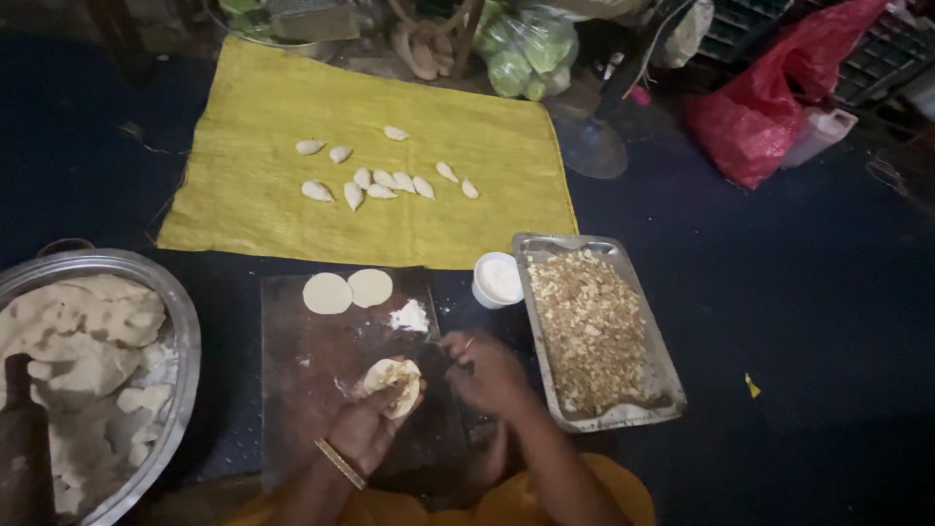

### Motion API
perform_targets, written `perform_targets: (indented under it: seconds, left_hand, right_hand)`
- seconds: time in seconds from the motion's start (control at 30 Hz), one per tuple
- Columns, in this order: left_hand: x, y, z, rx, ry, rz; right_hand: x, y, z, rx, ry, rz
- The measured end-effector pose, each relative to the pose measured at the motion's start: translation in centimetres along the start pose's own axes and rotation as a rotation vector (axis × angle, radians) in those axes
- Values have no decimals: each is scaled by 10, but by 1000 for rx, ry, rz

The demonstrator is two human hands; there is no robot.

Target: The person prepares dumplings by placing filling onto circular dough pieces, folding them into a crescent shape, and sealing the edges. The finished dumplings are placed on a yellow cloth.

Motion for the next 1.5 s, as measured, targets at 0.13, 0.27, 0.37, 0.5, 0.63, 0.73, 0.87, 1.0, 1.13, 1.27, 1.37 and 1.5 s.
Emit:
perform_targets:
  seconds: [0.13,0.27,0.37,0.5,0.63,0.73,0.87,1.0,1.13,1.27,1.37,1.5]
  left_hand:
    - [-8,-7,-1,0,17,22]
    - [-9,-14,4,-64,105,111]
    - [-8,-19,5,-40,110,99]
    - [-4,-21,2,-10,156,34]
    - [-2,-20,-2,-49,198,-85]
    - [4,-11,0,-91,185,-29]
    - [14,10,7,-206,151,92]
    - [22,25,9,-312,114,189]
    - [21,23,12,-209,51,203]
    - [21,25,12,-267,108,235]
    - [14,11,9,-166,77,264]
    - [3,-1,5,-178,176,170]
  right_hand:
    - [4,-31,2,246,-126,247]
    - [-6,-33,8,243,-51,252]
    - [-5,-31,11,240,58,276]
    - [-7,-31,7,242,-60,276]
    - [-7,-32,8,220,-76,288]
    - [-6,-33,9,190,23,283]
    - [-2,-34,7,218,16,256]
    - [7,-34,6,203,9,218]
    - [7,-34,10,142,24,268]
    - [-4,-41,12,179,-69,315]
    - [-9,-44,10,197,-23,324]
    - [-20,-49,10,203,-47,314]
Point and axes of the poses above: each hand's wrist, its own z-axis towards the middle knuckle, its own y-axis out of the back of the hand, x = y × z, the point moved 6 cm from there along z, towards the middle knuckle, and after that the axes turned 1 degree about -y, right-handed, at the moved point
